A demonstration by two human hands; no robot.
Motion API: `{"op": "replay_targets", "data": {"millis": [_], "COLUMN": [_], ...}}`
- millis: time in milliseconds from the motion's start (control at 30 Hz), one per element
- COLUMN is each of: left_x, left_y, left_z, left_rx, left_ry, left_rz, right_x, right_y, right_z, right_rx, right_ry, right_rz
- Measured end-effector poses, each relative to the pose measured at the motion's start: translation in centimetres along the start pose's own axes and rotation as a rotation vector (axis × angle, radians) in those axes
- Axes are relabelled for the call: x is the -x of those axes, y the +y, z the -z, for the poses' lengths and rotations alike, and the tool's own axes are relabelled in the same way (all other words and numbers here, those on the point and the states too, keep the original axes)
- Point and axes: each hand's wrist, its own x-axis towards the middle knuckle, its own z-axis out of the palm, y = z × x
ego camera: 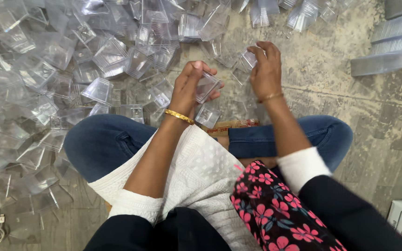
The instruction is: The person sits cross-legged on the floor among scattered clear plastic cups and repeatedly picks up cups one at a time, fitting them together to build nested stacks, occasionally gathering loose cups from the pile and setting completed stacks aside.
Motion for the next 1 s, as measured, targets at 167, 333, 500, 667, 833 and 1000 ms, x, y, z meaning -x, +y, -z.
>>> {"op": "replay_targets", "data": {"millis": [167,333,500,667,833,1000], "left_x": [0.5,0.6,1.5,1.2,0.8,1.1], "left_y": [1.7,2.2,2.1,2.1,1.8,1.8], "left_z": [0.2,-1.4,-1.9,-1.0,-1.1,-1.1], "left_rx": [0.053,-0.021,-0.08,-0.052,-0.043,-0.093], "left_ry": [0.02,0.096,-0.033,0.01,0.034,0.069], "left_rz": [0.049,0.2,0.151,0.068,0.093,0.082], "right_x": [-1.8,-2.6,-1.2,-8.8,-10.8,-7.0], "right_y": [5.3,1.0,-5.6,2.0,8.6,8.6], "right_z": [1.1,3.2,0.8,0.1,-0.6,-0.6], "right_rx": [-0.106,-0.995,-0.881,-0.114,0.169,-0.083], "right_ry": [-0.06,-0.16,-0.432,-0.037,0.097,0.175], "right_rz": [-0.145,-0.396,-0.207,-0.115,0.285,0.004]}}
